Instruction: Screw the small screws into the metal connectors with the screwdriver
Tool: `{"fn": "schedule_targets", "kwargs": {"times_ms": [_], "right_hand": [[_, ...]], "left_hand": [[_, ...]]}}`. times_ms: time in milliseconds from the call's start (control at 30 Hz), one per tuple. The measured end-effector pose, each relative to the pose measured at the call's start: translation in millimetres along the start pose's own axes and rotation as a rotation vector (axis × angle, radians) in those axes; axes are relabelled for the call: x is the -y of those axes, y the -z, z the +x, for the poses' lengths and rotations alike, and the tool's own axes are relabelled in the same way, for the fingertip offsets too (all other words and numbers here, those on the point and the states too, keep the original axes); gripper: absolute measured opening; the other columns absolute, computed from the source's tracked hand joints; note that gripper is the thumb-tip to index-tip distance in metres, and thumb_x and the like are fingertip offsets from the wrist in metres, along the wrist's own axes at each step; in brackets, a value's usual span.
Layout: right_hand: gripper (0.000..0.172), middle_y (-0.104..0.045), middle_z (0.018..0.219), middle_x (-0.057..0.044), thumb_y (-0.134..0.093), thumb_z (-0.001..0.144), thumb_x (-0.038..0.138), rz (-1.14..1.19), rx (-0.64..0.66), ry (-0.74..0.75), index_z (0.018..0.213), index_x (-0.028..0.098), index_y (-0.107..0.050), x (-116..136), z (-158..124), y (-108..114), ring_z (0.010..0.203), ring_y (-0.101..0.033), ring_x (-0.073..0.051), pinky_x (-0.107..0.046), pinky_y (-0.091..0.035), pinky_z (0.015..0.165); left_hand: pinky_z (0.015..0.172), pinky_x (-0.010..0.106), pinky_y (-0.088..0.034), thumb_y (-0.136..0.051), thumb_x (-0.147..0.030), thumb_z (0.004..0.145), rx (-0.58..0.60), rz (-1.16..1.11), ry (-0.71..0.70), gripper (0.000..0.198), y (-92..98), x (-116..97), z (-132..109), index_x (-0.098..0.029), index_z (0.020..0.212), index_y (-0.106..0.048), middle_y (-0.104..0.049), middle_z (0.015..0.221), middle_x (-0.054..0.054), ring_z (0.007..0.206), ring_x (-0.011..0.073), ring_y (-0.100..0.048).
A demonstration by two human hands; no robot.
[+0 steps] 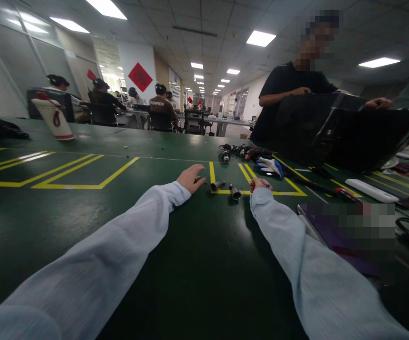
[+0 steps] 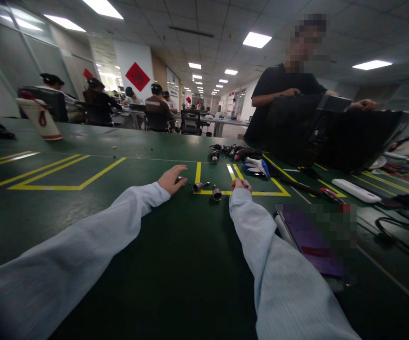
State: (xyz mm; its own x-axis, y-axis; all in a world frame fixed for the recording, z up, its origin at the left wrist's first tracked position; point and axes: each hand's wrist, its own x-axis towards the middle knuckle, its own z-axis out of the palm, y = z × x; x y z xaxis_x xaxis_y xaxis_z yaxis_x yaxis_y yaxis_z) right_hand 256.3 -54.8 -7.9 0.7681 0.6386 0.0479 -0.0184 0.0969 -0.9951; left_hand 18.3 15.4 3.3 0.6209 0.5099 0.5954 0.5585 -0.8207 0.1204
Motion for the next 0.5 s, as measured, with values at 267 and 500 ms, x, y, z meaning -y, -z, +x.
{"fn": "schedule_targets", "kwargs": {"times_ms": [267, 500], "right_hand": [[0.017, -0.045, 0.031, 0.008, -0.052, 0.063, 0.011, 0.027, -0.077, -0.035, 0.047, 0.017, -0.049, 13.0, -18.2, -2.2, 0.030, -0.039, -0.006, -0.018, -0.034, 0.033], [0.014, -0.046, 0.029, 0.007, -0.051, 0.060, 0.013, 0.025, -0.028, 0.024, 0.047, 0.018, -0.049, 23.0, -33.1, 6.2, 0.030, -0.041, -0.008, -0.019, -0.035, 0.032]], "left_hand": [[0.088, 0.035, -0.040, -0.047, -0.022, 0.076, 0.279, -0.037, -0.185, 0.025, -8.0, 2.1, 5.3, -0.014, 0.095, -0.062, -0.061, 0.104, 0.010, 0.096, 0.0199, -0.055], [0.078, 0.033, -0.044, -0.045, -0.009, 0.073, 0.264, -0.024, -0.131, 0.024, 2.5, -4.2, -5.5, -0.013, 0.086, -0.065, -0.065, 0.089, 0.010, 0.084, 0.0186, -0.058]]}}
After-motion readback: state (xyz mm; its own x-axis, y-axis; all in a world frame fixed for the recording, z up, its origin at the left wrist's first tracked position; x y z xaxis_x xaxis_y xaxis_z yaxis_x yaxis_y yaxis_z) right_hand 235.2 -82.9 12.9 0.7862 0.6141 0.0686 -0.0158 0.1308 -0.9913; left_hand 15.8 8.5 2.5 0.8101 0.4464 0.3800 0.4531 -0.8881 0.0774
